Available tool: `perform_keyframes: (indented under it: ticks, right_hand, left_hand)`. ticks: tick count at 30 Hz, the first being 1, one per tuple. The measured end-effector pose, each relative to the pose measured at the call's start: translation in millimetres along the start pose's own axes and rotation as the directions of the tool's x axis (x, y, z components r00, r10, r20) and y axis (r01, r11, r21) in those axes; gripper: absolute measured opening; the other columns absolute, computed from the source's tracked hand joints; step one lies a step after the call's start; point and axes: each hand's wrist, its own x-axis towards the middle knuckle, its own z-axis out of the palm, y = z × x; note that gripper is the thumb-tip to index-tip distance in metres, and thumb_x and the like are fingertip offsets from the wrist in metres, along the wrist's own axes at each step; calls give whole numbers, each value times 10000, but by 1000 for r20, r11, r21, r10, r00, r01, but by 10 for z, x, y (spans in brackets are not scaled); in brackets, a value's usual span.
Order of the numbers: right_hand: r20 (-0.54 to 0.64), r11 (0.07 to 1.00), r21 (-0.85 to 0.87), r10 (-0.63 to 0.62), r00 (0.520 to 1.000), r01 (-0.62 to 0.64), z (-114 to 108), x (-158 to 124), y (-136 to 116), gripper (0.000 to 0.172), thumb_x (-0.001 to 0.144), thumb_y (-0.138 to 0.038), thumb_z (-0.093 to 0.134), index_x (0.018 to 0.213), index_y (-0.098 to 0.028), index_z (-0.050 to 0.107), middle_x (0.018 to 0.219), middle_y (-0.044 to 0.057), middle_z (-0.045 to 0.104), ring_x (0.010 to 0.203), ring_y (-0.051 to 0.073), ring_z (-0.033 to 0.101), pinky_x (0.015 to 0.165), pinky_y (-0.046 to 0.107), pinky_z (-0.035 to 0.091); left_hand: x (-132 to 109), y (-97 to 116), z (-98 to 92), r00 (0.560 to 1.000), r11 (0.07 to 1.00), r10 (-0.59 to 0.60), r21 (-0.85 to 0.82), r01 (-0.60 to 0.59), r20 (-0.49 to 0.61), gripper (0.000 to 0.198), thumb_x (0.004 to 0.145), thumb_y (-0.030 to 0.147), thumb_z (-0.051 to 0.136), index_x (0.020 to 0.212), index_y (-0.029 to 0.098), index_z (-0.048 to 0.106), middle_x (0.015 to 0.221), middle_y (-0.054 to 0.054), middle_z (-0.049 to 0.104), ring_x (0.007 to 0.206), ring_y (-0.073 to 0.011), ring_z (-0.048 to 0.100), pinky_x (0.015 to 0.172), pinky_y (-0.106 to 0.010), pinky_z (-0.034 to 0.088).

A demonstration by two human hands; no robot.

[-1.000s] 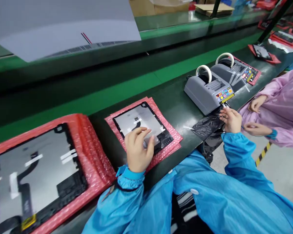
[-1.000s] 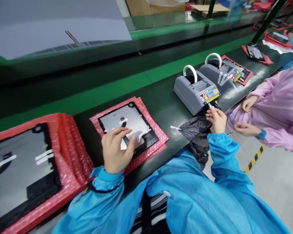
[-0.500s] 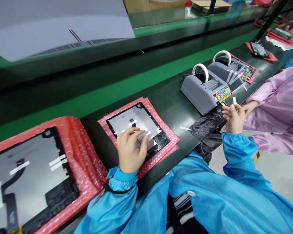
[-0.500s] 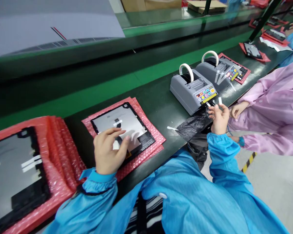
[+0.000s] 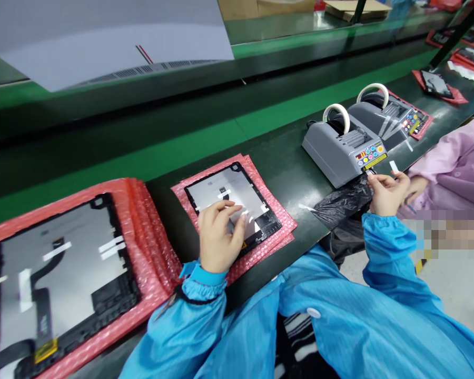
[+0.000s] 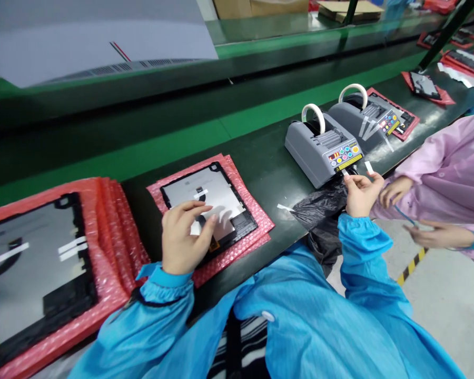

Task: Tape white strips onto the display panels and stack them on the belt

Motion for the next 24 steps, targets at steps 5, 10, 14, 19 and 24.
perform_keyframes:
  ticks: [5,10,14,19,24]
  right_hand:
    - [191,993,-2,-118,974,120,25,-400,-462,592,656,-321,817,986,-271,329,714,-77,652,643,141,620,689,297,500]
    - [716,996,91,-54,696,-16,493,-854,-859,557,734,-297,807,1058,-285,354,761,-50,683,666,155,645,651,295,516]
    - [877,993,111,-82,473,-33,922,-1035,-905,523,772,-324,777,1069,-283,349,766,-38,671,682,167,656,638,307,529]
    - [942,998,57,-55,331,2,1175,-1084,-859,519,785,-335,760,1079,-281,336,794,-16,674,720,191,686,705,355,567]
    - [933,1000,0,10,359,-28,1314,-1008,-778,543,752,-363,777,1054,-274,334,892,21,696,811,202,708,795,381,585]
  left_hand:
    - [118,183,5,990,969,-77,-226,102,116,151,905,319,610,963,211,698,952,-59,704,946,-220,642,886,-381,488]
    - [343,455,43,972,869,-13,-478,127,234,200,908,383,628,934,201,706,937,-57,731,905,-186,658,884,-343,495]
    - [384,420,32,980,846,-16,-520,120,200,228,896,399,649,849,178,675,849,-46,721,842,-168,647,871,-334,485]
    - [303,266,9,963,853,-169,-458,251,212,206,900,296,642,728,188,608,797,-21,699,800,-155,618,847,-320,478]
    - [302,163,50,941,833,-269,-442,333,204,189,882,228,653,706,184,602,774,-11,682,794,-150,609,838,-306,473]
